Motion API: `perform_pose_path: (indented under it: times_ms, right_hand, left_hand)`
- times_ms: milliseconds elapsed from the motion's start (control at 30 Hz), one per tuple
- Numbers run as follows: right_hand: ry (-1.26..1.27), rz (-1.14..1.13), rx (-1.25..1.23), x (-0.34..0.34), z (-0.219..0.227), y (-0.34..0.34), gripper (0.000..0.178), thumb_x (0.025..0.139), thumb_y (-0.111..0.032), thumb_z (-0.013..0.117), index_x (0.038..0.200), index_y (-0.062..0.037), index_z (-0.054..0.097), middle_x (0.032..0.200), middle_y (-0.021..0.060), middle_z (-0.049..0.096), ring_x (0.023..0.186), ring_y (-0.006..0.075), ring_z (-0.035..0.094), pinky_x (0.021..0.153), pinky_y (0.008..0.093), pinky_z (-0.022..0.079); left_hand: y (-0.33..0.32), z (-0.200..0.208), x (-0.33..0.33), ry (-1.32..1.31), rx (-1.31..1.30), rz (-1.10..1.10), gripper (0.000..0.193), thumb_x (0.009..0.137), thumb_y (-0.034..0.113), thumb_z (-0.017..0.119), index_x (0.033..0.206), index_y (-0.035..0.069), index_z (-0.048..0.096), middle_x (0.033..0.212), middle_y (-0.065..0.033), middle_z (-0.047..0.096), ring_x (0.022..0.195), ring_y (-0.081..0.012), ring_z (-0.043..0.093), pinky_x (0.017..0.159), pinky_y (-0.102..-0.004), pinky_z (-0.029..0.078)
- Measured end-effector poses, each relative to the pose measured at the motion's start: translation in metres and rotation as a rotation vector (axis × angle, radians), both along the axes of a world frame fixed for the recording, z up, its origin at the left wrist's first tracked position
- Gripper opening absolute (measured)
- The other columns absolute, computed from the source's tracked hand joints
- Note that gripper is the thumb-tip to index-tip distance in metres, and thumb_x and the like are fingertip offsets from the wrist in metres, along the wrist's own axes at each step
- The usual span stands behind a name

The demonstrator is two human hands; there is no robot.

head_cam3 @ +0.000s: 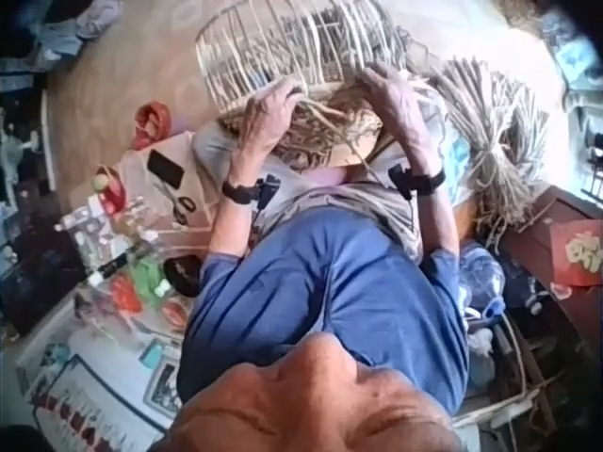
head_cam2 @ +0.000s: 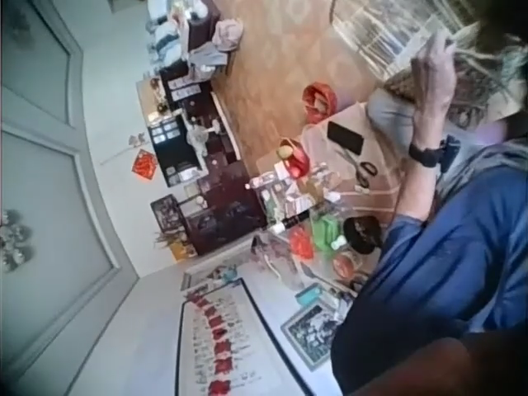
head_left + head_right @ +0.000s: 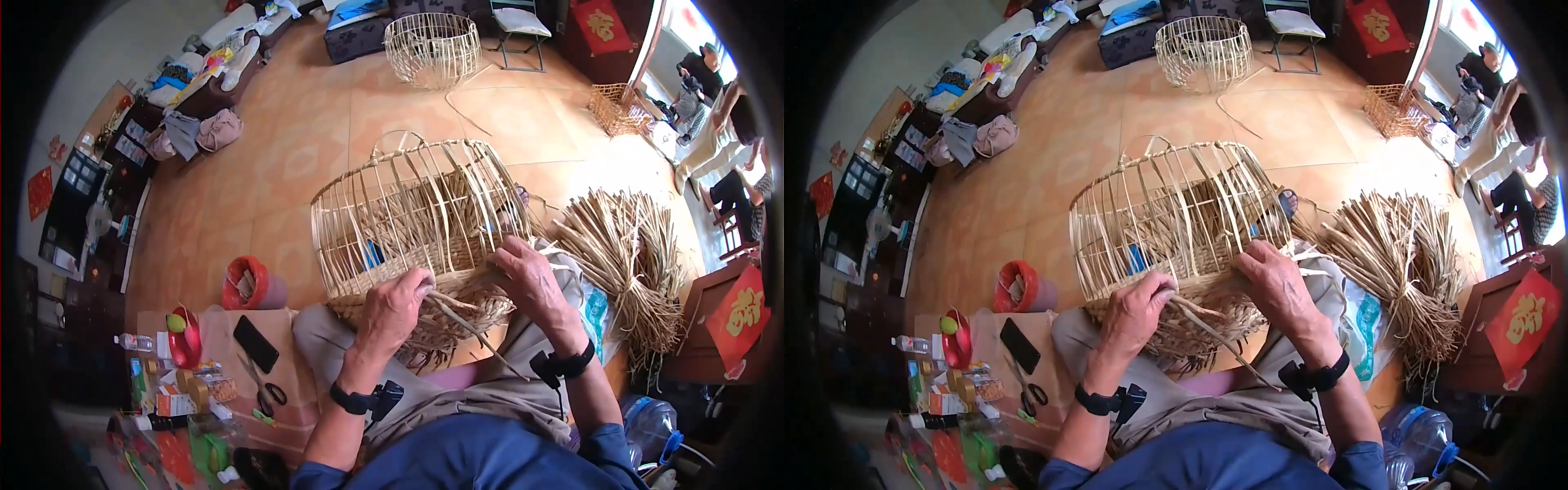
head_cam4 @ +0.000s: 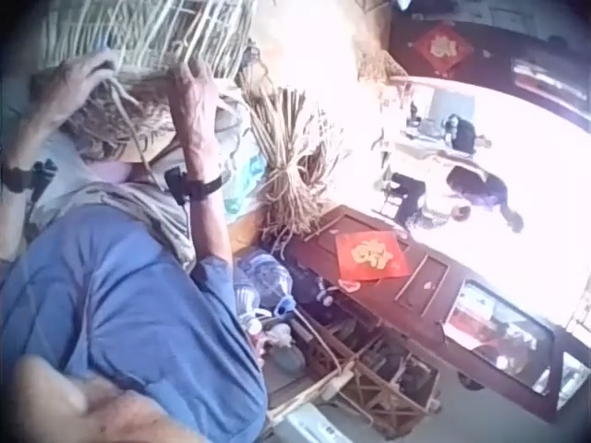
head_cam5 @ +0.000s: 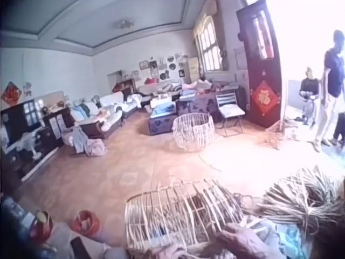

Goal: Weaving a large bamboo or wicker basket using thin strips of material.

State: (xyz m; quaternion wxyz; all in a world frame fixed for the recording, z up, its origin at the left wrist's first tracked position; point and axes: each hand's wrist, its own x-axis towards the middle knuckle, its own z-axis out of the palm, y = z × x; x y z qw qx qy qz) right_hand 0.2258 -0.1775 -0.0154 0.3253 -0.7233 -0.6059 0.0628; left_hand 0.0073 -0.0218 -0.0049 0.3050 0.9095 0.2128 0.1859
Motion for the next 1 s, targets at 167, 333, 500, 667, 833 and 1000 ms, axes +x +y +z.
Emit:
perform_pose_path:
  times_ms: [167, 333, 500, 667, 833, 1000]
  right_hand:
    - [-0.104, -0.064, 0.063, -0.013, 0.009, -0.002, 0.023, 0.081, -0.019, 0.081, 0.094, -0.0057, 0.067, 0.092, 0.01, 0.059, 0.09, 0.0313, 0.061, 0.076, 0.0422, 0.053]
    - [-0.037, -0.082, 0.048, -0.073, 0.019, 0.0, 0.025, 0.085, -0.023, 0.081, 0.094, -0.0066, 0.064, 0.089, 0.01, 0.061, 0.084, 0.0294, 0.064, 0.069, 0.0426, 0.054]
    - [-0.137, -0.064, -0.065, -0.091, -0.012, -0.005, 0.02, 0.093, -0.018, 0.071, 0.092, -0.0051, 0.057, 0.081, 0.0131, 0.063, 0.078, 0.0323, 0.067, 0.062, 0.0454, 0.052]
    - [0.117, -0.024, -0.187, -0.08, 0.019, -0.021, 0.023, 0.097, -0.02, 0.071, 0.088, -0.0035, 0.057, 0.071, 0.0192, 0.06, 0.064, 0.0402, 0.063, 0.057, 0.0483, 0.049]
    - [0.081, -0.136, -0.063, -0.053, 0.053, 0.004, 0.035, 0.097, -0.023, 0.074, 0.078, 0.0, 0.057, 0.063, 0.022, 0.053, 0.055, 0.0421, 0.052, 0.054, 0.0463, 0.044]
    - [0.852, -0.063, -0.35, -0.022, 0.059, 0.021, 0.038, 0.108, -0.032, 0.059, 0.091, -0.0007, 0.069, 0.062, 0.0109, 0.065, 0.058, 0.0285, 0.065, 0.057, 0.0389, 0.051]
  left_hand:
    - [0.013, -0.002, 0.003, -0.1, -0.119, -0.065, 0.023, 0.094, 0.004, 0.07, 0.116, 0.008, 0.075, 0.096, -0.0191, 0.075, 0.087, -0.0341, 0.076, 0.072, -0.0385, 0.058]
    - [0.024, 0.009, 0.003, 0.113, -0.21, -0.026, 0.02, 0.095, 0.011, 0.071, 0.114, 0.008, 0.078, 0.1, -0.0151, 0.078, 0.087, -0.0285, 0.076, 0.078, -0.0339, 0.057]
    - [0.026, 0.017, 0.01, 0.125, -0.283, -0.026, 0.019, 0.094, 0.013, 0.074, 0.111, 0.007, 0.079, 0.098, -0.0155, 0.078, 0.088, -0.0256, 0.077, 0.079, -0.0334, 0.057]
    - [0.029, 0.011, 0.007, 0.116, -0.351, -0.045, 0.02, 0.093, 0.014, 0.074, 0.111, 0.006, 0.079, 0.097, -0.0154, 0.078, 0.087, -0.0239, 0.077, 0.079, -0.0338, 0.057]
    - [0.029, 0.014, 0.004, 0.2, -0.312, -0.065, 0.023, 0.092, 0.014, 0.076, 0.113, 0.006, 0.078, 0.098, -0.017, 0.078, 0.087, -0.0262, 0.076, 0.08, -0.0341, 0.057]
    - [0.014, 0.013, 0.0, 0.096, -0.226, -0.014, 0.024, 0.09, 0.013, 0.078, 0.114, 0.007, 0.078, 0.098, -0.0175, 0.077, 0.086, -0.0279, 0.076, 0.077, -0.0352, 0.057]
